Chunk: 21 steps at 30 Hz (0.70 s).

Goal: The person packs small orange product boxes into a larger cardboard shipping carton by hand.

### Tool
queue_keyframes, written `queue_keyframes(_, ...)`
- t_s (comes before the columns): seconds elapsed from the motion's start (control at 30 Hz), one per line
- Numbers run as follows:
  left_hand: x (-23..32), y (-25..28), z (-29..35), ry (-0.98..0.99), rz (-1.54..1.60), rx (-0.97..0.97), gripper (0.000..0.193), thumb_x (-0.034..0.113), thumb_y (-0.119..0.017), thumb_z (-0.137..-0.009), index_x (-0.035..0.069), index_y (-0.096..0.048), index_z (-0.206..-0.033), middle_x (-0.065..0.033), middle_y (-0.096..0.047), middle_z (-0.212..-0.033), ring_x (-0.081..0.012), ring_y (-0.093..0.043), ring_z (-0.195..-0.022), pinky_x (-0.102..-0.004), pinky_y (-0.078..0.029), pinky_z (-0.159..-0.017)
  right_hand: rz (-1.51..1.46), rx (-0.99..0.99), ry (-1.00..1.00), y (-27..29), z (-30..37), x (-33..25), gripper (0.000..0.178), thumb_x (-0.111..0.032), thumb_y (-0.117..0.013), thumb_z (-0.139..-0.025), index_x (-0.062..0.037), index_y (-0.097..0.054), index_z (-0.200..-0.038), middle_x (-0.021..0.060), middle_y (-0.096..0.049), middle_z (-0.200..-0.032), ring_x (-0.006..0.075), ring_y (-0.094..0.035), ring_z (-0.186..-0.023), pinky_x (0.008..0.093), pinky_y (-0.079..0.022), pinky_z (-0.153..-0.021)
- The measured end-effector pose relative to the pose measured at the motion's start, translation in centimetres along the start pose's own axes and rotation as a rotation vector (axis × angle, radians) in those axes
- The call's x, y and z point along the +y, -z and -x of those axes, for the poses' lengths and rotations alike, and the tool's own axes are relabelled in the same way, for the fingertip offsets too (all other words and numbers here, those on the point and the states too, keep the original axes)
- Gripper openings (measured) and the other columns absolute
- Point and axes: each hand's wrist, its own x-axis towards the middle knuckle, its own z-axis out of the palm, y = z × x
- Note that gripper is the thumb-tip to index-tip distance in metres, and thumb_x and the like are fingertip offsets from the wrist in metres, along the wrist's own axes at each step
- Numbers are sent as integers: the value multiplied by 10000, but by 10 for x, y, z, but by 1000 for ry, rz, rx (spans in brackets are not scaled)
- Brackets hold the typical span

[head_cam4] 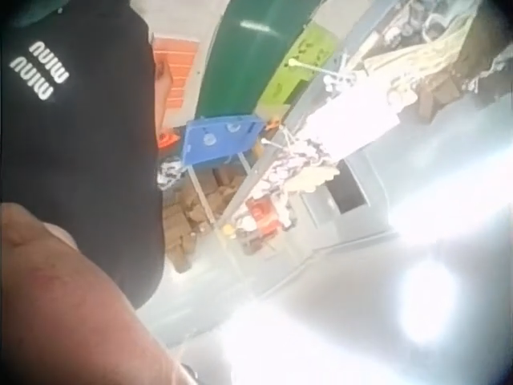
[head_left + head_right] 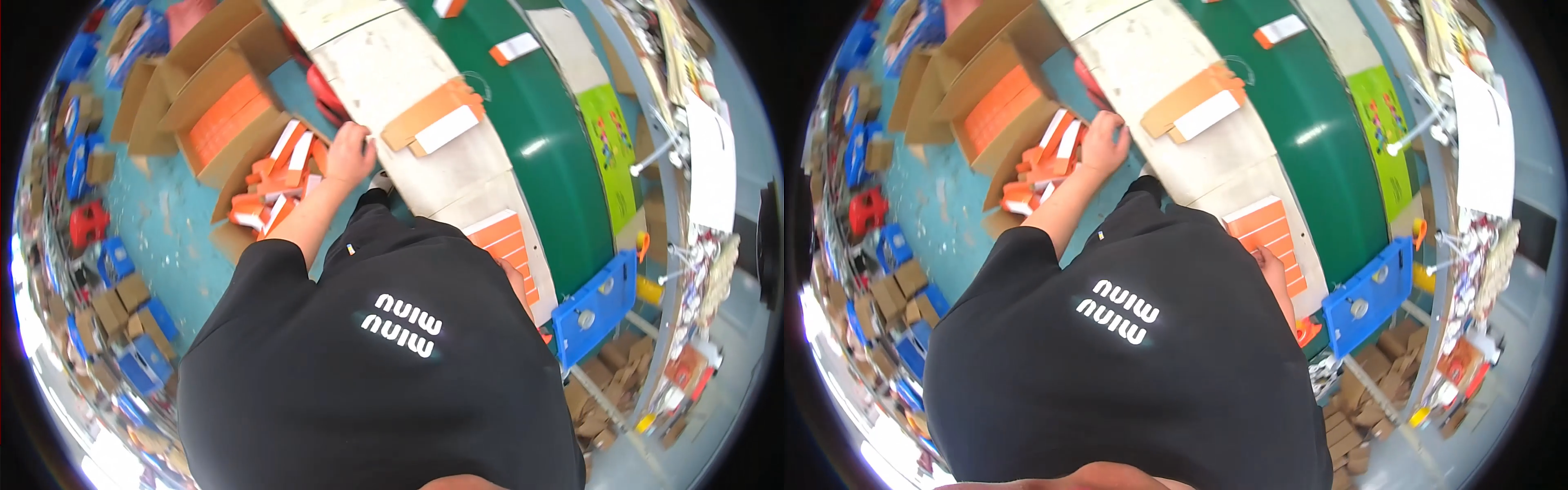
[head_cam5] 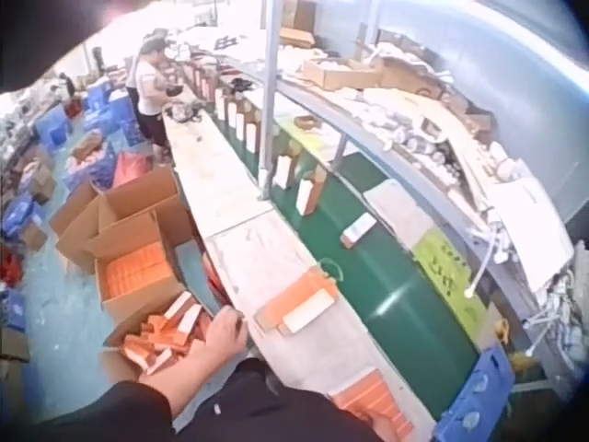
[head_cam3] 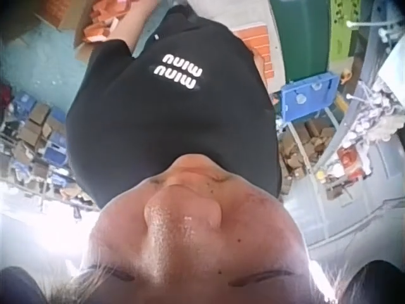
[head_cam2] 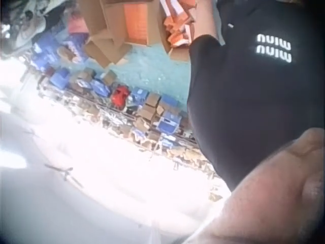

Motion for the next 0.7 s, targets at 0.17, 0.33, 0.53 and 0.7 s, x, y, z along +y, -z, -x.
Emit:
queue_keyframes(0.17,88,-102,-65,83,-200,-498,784,359,-788,-820,67,-429,-1451,-244,-450,-1433,-416,-449,-1347,-506,-435,-1082,-94,77,-87,-12,17,-2,461,-97,-627,-974,75,-559,-1396,127,-718,-1009,193,-704,-905,308,-551,-841)
queue_keyframes(0.33,91,-178,-95,312,-590,-832,1232,622,-812,-764,107,-135,-1656,-319,-175,-1666,-470,-150,-1563,-622,-258,-1194,-172,166,-196,-22,42,20,460,-96,-640,-969,72,-566,-1391,140,-719,-1004,202,-709,-936,322,-555,-856)
queue_keyframes(0.53,96,-167,-101,288,-579,-722,1267,600,-888,-681,94,-204,-1621,-272,-345,-1536,-412,-331,-1424,-558,-326,-1104,-272,307,-192,-46,73,38,477,-153,-688,-949,36,-593,-1376,162,-711,-1073,232,-708,-980,321,-546,-856)
queue_keyframes(0.7,96,-163,-92,60,-548,-516,1264,602,-900,-648,99,-237,-1599,-222,-406,-1445,-405,-394,-1323,-542,-294,-1095,-243,360,-224,-43,70,11,421,-180,-709,-960,17,-624,-1322,159,-704,-1103,210,-700,-995,318,-545,-847)
